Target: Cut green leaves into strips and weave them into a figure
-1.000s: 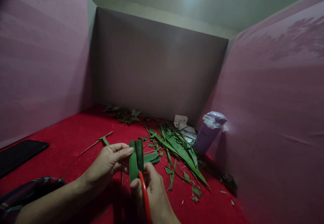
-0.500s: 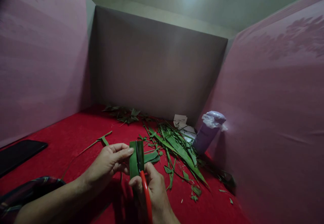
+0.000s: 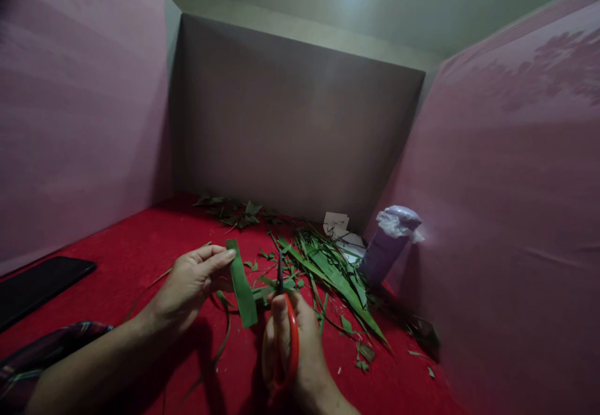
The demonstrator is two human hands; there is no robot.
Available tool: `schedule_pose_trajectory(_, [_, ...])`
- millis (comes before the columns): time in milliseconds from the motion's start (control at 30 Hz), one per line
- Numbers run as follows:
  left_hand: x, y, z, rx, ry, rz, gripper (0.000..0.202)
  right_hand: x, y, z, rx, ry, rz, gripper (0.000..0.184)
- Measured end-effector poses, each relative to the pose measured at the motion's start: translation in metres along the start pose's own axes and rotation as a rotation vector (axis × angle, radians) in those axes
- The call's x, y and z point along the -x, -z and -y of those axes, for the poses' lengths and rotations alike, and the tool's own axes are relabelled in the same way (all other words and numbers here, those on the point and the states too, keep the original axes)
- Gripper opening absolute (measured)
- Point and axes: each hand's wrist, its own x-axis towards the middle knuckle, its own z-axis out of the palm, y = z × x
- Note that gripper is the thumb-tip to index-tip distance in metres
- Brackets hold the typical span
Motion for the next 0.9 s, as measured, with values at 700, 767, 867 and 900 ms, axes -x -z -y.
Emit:
schedule_pose_trajectory(700, [0.002,-0.005,0.015,-0.084,-0.002,0.064,0.021,-0.003,0.003,0.013,-0.053,-0.028,0.075,0.041])
schedule_pose_trajectory(767, [0.003,-0.006,0.015,-0.077,0.012,0.066,0.021,-0.003,0.004,0.012,-0.092,-0.007,0.050,0.040])
schedule_pose_trajectory(867, [0.004,-0.007,0.014,-0.042,0.053,0.060,0.021,-0.004,0.005,0.012,-0.100,-0.014,-0.002,0.040])
schedule_pose_trajectory(900, [0.005,-0.007,0.014,-0.020,0.074,0.065,0.022,-0.004,0.005,0.013,-0.095,-0.016,-0.013,0.039])
